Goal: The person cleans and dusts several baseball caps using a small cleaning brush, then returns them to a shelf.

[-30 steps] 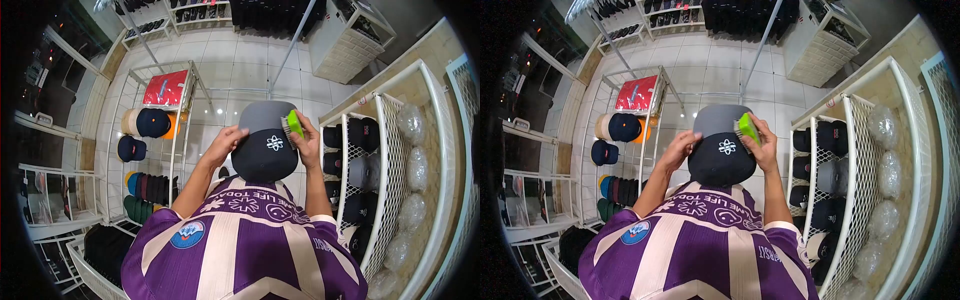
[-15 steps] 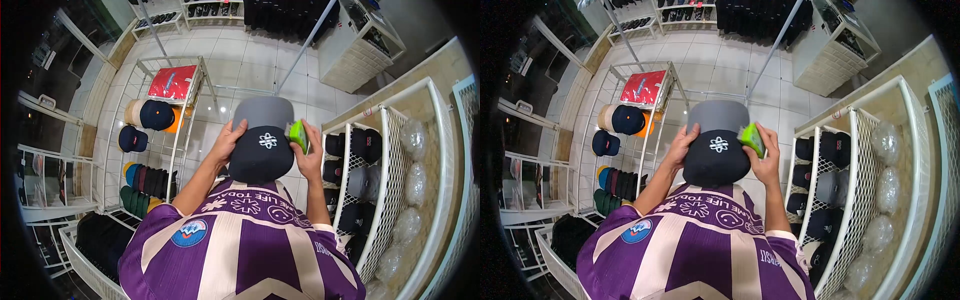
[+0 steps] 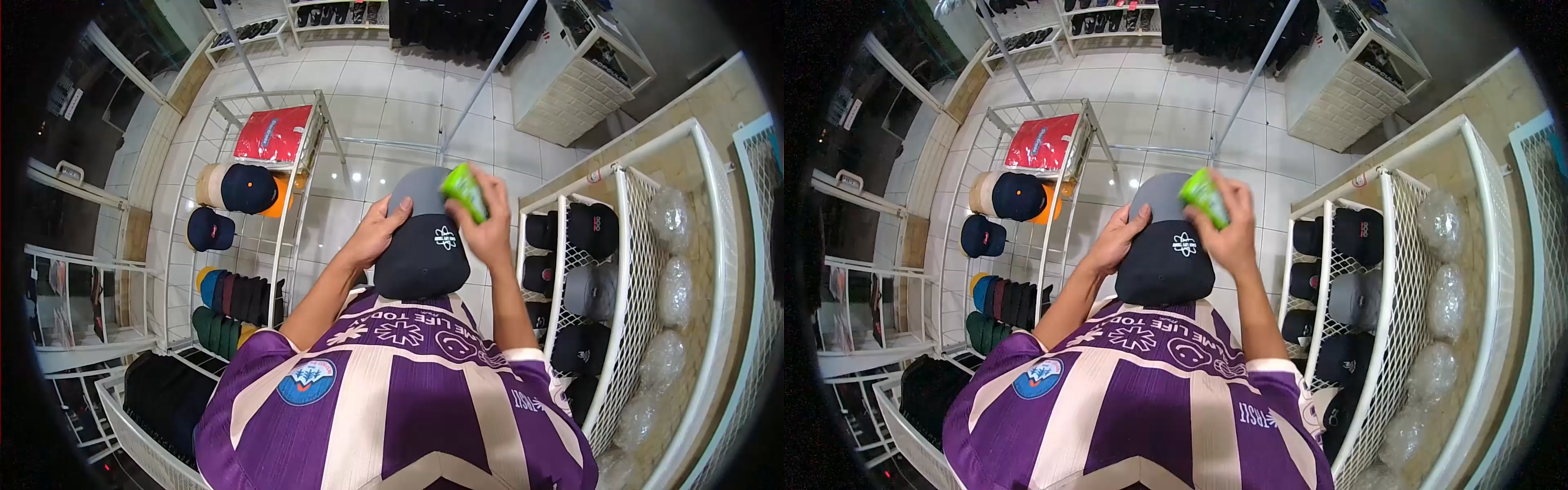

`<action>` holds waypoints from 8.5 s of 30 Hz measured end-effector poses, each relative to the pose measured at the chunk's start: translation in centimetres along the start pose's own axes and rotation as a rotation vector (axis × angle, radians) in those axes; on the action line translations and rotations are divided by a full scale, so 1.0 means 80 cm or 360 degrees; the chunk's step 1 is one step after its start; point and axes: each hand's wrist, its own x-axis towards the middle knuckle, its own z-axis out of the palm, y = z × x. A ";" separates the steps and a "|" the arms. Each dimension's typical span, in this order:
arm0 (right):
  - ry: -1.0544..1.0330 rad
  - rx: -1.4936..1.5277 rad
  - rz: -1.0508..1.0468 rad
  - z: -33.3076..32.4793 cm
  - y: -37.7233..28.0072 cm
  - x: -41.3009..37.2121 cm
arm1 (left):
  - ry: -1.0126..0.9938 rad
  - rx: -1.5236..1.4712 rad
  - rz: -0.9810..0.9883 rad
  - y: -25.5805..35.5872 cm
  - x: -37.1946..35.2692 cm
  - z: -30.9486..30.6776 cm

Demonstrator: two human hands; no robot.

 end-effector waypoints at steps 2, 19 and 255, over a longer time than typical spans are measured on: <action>0.0212 -0.0038 0.0170 0.005 0.009 0.008 | 0.0076 0.0115 -0.0012 0.006 -0.001 0.008; 0.0215 -0.0110 0.0159 0.012 -0.014 0.025 | 0.0049 -0.0137 0.0172 0.012 -0.001 0.012; 0.0716 -0.0387 0.0497 0.148 -0.200 -0.085 | 0.0000 0.1443 0.0453 0.042 -0.052 -0.187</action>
